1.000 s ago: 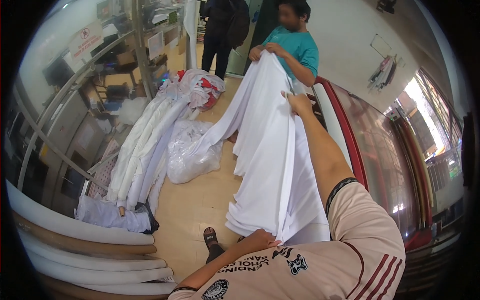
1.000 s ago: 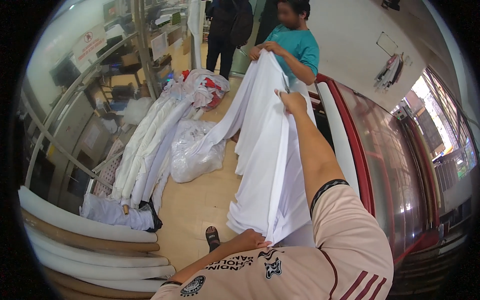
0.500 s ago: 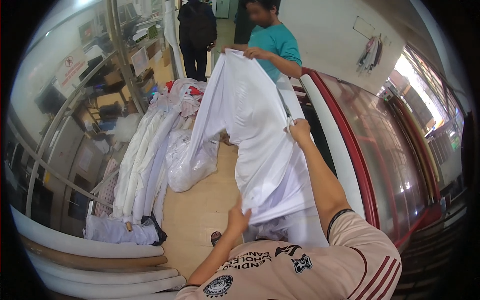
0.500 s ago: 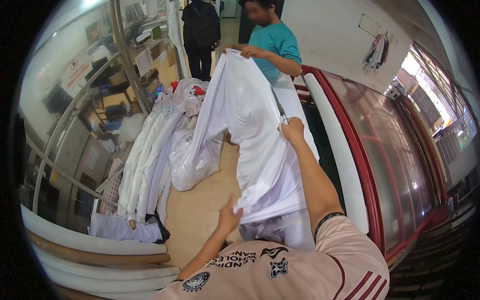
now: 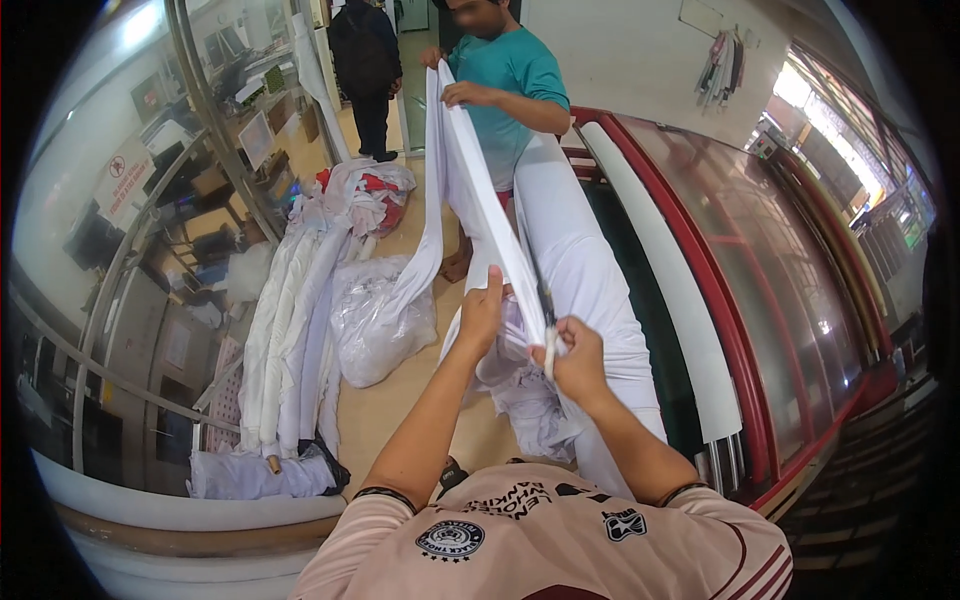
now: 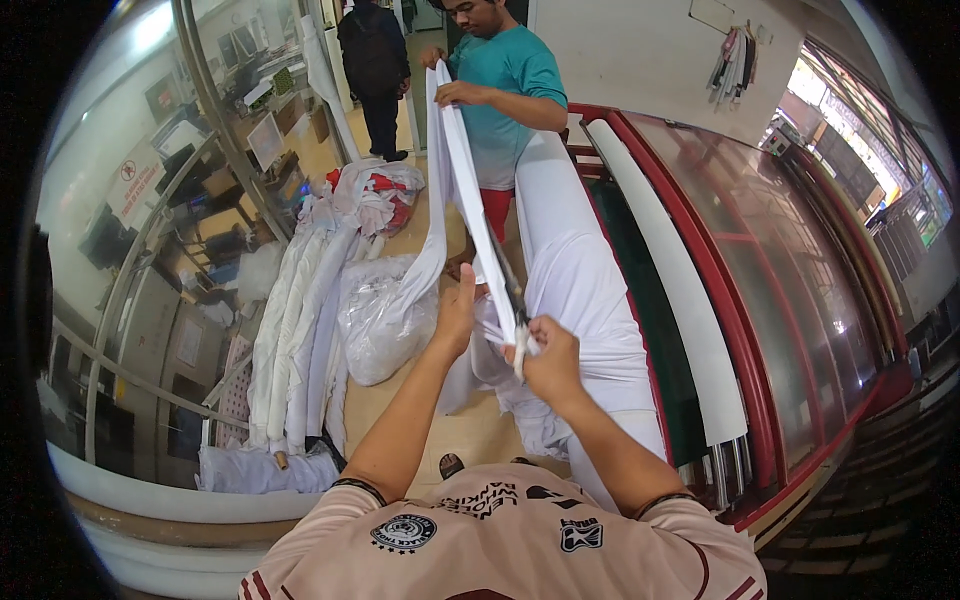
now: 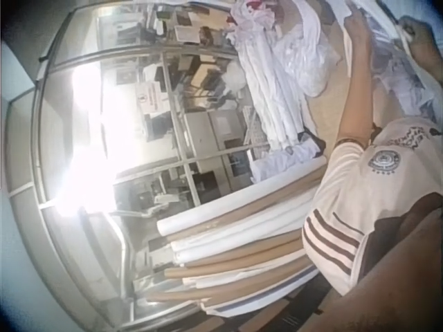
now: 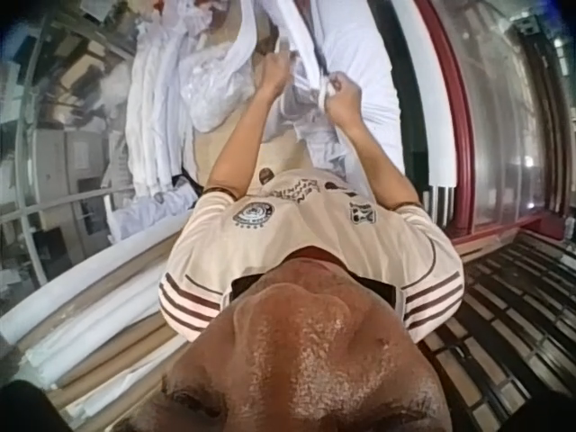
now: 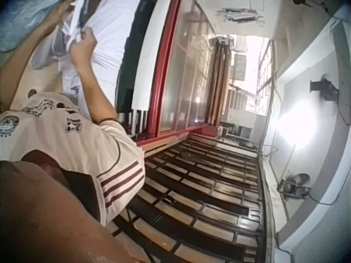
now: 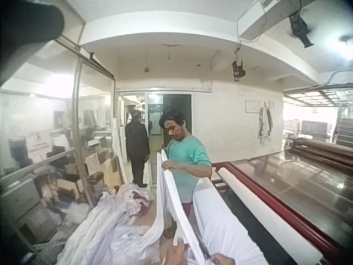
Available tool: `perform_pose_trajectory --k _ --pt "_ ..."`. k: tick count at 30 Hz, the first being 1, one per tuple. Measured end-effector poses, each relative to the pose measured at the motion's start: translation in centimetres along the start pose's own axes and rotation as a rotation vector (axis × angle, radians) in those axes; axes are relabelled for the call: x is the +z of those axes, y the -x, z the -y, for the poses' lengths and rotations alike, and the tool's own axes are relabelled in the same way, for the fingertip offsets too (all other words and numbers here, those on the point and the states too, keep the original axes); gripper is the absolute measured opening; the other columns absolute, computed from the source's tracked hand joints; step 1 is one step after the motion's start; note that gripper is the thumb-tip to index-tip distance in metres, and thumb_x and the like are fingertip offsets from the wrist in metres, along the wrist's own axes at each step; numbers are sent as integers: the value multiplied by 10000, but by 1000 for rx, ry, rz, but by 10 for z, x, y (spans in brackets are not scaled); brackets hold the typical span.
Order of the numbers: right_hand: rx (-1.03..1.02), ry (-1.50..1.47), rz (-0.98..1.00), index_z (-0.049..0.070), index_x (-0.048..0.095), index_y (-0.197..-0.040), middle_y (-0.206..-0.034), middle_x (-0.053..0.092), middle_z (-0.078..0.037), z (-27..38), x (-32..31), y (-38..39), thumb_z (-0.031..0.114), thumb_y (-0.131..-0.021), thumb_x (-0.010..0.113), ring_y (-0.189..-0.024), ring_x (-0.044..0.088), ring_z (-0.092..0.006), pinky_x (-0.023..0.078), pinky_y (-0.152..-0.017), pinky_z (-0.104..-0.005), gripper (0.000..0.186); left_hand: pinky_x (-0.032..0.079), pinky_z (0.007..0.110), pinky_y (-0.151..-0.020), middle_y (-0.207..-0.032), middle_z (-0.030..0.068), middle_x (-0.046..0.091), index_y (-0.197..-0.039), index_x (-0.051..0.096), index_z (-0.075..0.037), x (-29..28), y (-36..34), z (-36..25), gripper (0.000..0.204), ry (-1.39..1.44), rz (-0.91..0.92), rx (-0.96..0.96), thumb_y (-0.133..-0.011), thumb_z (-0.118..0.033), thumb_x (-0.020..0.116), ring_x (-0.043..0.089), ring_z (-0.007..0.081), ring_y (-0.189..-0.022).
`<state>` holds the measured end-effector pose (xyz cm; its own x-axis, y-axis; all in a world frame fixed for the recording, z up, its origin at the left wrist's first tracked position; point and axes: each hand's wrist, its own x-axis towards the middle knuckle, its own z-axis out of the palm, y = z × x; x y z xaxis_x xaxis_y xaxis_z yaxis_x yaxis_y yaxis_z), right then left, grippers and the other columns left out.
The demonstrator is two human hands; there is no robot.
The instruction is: Cutting large rolls of white fabric with scissors.
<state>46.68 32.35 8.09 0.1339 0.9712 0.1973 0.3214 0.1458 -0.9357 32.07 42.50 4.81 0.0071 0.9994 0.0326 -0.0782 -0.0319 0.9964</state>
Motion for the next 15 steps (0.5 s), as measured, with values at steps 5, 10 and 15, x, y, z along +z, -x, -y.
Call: perform_pose_trajectory --k 5,10,15 --pt "56 -187 84 0 524 -885 -792 612 -42 -29 8 44 5 -726 785 -715 552 -54 455 -592 -209 306 394 355 -459 -477 85 533 -655 642 72 17 28 13 524 -362 113 22 -877 -402 630 471 134 -444" --pt "214 -238 37 -14 554 -878 -766 604 -31 -40 -4 57 64 -741 808 -674 508 -52 436 -580 -219 299 274 288 -410 -500 -47 444 -502 520 -37 -1 51 38 508 -215 79 -103 -902 -326 639 350 49 -467" --pt "63 -167 49 1 549 -807 -668 577 -1 -11 -50 49 105 -740 819 -592 480 -31 401 -520 -200 296 398 259 -481 -624 4 602 -704 659 38 -21 38 51 414 -167 121 -20 -938 -297 588 492 58 -547"
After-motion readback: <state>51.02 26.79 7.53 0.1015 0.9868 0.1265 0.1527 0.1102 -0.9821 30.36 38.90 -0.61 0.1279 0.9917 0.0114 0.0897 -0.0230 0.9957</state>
